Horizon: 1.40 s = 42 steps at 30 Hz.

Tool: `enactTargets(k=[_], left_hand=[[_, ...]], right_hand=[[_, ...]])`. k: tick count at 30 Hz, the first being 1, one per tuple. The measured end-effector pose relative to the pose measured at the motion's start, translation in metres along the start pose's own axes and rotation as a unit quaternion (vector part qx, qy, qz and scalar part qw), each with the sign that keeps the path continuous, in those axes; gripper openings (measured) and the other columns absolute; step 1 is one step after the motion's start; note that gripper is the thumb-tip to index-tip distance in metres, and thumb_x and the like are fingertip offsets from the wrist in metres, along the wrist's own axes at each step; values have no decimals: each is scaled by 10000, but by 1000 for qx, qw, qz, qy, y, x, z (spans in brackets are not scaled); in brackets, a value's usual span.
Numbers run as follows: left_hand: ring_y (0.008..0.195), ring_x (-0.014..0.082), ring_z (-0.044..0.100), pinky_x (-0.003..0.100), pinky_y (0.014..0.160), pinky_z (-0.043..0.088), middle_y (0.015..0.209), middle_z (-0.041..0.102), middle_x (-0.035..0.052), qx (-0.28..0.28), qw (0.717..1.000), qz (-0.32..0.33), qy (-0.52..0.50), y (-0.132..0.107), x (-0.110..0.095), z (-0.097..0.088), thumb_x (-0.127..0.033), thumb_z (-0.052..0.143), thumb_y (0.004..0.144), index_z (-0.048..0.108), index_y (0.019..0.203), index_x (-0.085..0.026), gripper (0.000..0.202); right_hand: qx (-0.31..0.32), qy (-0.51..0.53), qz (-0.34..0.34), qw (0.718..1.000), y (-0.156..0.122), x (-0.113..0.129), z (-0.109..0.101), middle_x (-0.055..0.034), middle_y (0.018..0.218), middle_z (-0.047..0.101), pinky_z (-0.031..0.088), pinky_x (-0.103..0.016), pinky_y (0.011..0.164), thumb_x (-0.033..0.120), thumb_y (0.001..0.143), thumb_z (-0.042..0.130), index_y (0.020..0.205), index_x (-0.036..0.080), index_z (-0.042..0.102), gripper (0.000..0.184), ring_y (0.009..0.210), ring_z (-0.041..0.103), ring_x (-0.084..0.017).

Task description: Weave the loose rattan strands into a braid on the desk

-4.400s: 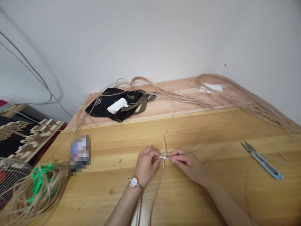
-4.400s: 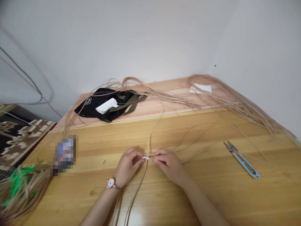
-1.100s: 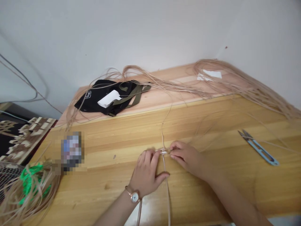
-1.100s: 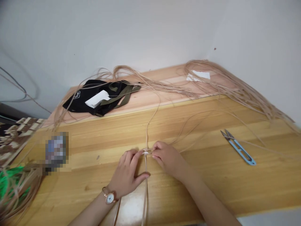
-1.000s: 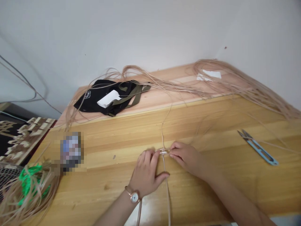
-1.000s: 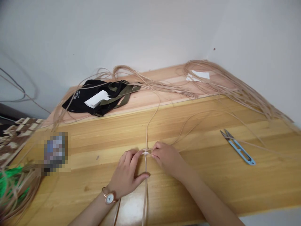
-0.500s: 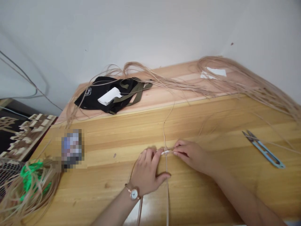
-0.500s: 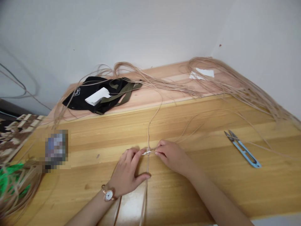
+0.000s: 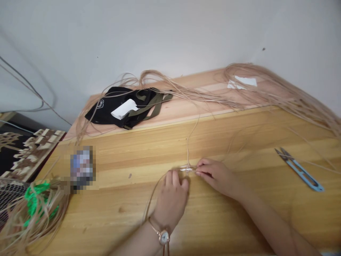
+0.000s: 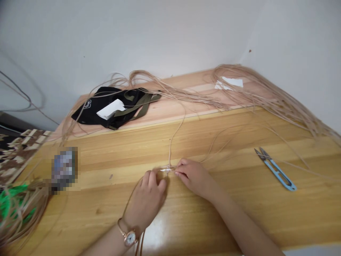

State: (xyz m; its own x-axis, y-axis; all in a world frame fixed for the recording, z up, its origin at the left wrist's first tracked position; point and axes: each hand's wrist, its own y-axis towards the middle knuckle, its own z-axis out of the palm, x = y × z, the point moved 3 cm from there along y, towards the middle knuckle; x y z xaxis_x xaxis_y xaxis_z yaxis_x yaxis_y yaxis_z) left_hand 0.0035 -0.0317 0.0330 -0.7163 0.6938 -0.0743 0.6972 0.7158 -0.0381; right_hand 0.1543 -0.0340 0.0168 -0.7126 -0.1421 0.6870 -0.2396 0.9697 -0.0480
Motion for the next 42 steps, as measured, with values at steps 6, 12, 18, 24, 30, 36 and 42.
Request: enactTargets(k=[6,12,18,24,30,36,42], left_hand=[[900,252,433,382,660,448,1007,448,123,16,1000,5,18,0,0,-2,-98,460,737,542,801,-169,126],[952,237,419,401,750,435,1020,433,98,64,995,29,-75,5,11,-10,-130,484,724,560,806,-192,128],[977,238,416,404,773,433,1007,438,81,95,988,36,-117,6,16,-15,-100,486,693,578,682,-192,130],[977,243,405,396,760,438,1015,433,82,100,987,43,-119,5,17,-14,-93,507,668,591,664,-189,129],[1003,254,383,424,779,423,1063,421,93,82,990,38,-106,3,14,-12,-118,496,696,589,724,-188,120],[987,243,375,425,810,404,1068,416,83,51,993,33,-105,0,11,-9,-157,484,724,576,760,-185,103],[1024,241,351,408,874,358,1082,421,79,2,994,-1,-112,-4,8,-1,-168,452,763,576,772,-173,124]], right_hand=[[1,-2,4,1000,-1,1,-1,-47,810,569,400,-244,682,180,816,423,774,153,636,219,733,505,-127],[1,2,2,1000,0,1,-3,-43,792,579,398,-241,672,191,814,436,757,160,645,219,728,508,-130],[1,0,1,1000,1,0,-2,-46,784,583,399,-245,672,197,814,439,754,161,654,226,731,508,-133],[4,4,2,1000,0,-1,-1,-40,779,580,394,-237,665,200,817,438,774,168,654,222,724,509,-128],[4,9,3,1000,-1,0,-1,-37,780,579,391,-233,665,190,817,439,771,169,647,215,719,507,-122],[-3,15,6,1000,-3,2,-3,-36,799,567,389,-228,674,187,817,441,767,157,633,201,734,504,-117],[-36,30,14,999,-2,3,-6,-29,799,575,389,-220,674,196,823,434,780,162,621,195,738,510,-114]])
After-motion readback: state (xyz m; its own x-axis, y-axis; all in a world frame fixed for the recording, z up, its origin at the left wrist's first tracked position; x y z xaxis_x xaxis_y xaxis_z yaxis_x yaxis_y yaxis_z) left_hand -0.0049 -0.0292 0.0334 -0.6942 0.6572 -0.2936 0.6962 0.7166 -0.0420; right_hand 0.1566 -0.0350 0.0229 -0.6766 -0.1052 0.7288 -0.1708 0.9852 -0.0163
